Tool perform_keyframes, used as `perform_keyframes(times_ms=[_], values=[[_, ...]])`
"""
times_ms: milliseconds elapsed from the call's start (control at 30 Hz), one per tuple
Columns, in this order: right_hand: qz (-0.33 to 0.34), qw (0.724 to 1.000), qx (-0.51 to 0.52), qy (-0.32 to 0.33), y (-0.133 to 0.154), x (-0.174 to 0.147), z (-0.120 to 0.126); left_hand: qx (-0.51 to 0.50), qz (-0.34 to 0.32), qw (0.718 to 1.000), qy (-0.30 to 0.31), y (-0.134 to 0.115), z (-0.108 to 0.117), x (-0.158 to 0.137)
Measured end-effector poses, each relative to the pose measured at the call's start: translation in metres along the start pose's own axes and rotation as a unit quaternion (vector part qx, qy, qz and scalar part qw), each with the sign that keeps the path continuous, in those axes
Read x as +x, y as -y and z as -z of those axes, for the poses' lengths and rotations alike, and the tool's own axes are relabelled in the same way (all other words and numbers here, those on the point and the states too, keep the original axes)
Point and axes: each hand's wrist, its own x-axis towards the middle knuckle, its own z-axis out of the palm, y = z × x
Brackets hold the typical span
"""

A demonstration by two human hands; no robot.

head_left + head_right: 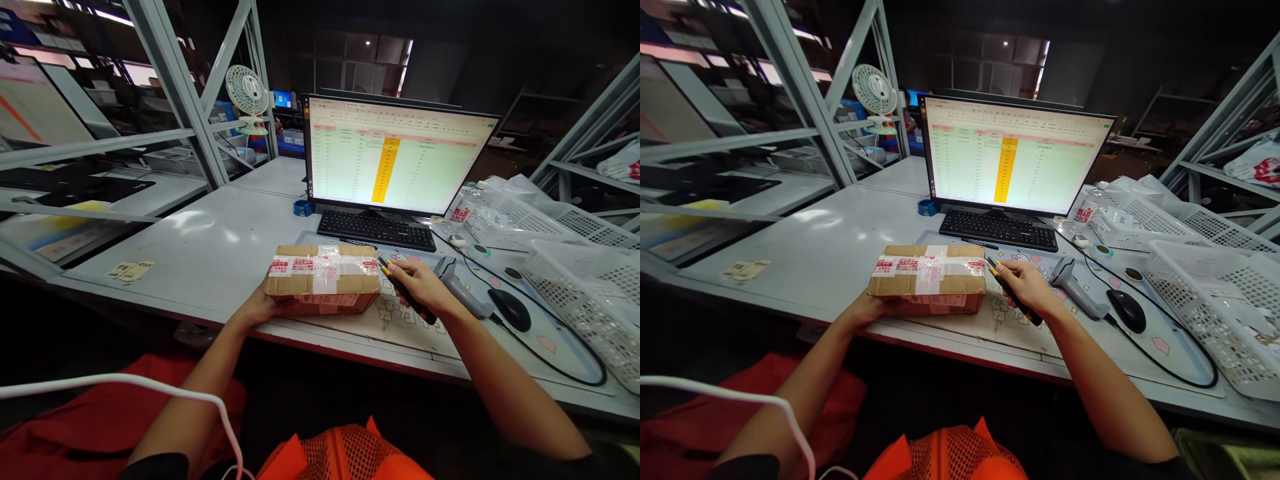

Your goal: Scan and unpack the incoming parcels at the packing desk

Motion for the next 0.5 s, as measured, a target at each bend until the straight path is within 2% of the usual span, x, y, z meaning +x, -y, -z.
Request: perform_keyframes(times_ms=[167, 233, 300, 367, 400, 433, 467, 500], values=[[0.0, 1.0, 0.007, -0.01, -0.006, -0.018, -0.006, -0.031, -0.03, 0.999, -0.018, -0.006, -0.007, 0.0], [-0.005, 0.999, 0.018, -0.035, -0.017, -0.018, -0.004, -0.004, -0.039, 0.998, -0.054, -0.009, -0.017, -0.012], [-0.016, 0.996, 0.046, -0.069, -0.033, -0.015, -0.001, 0.035, -0.018, 0.987, -0.154, -0.009, -0.038, -0.035], [-0.039, 0.991, 0.078, -0.104, -0.048, -0.012, 0.002, 0.084, 0.01, 0.955, -0.283, -0.007, -0.068, -0.07], [-0.051, 0.988, 0.088, -0.118, -0.055, -0.012, 0.002, 0.11, 0.008, 0.938, -0.328, -0.007, -0.084, -0.089], [-0.063, 0.985, 0.095, -0.126, -0.061, -0.011, 0.003, 0.137, -0.014, 0.931, -0.338, -0.007, -0.098, -0.107], [-0.072, 0.984, 0.1, -0.13, -0.066, -0.011, 0.003, 0.167, -0.05, 0.934, -0.31, -0.009, -0.109, -0.123], [-0.078, 0.983, 0.104, -0.131, -0.069, -0.012, 0.002, 0.198, -0.102, 0.946, -0.237, -0.012, -0.115, -0.135]])
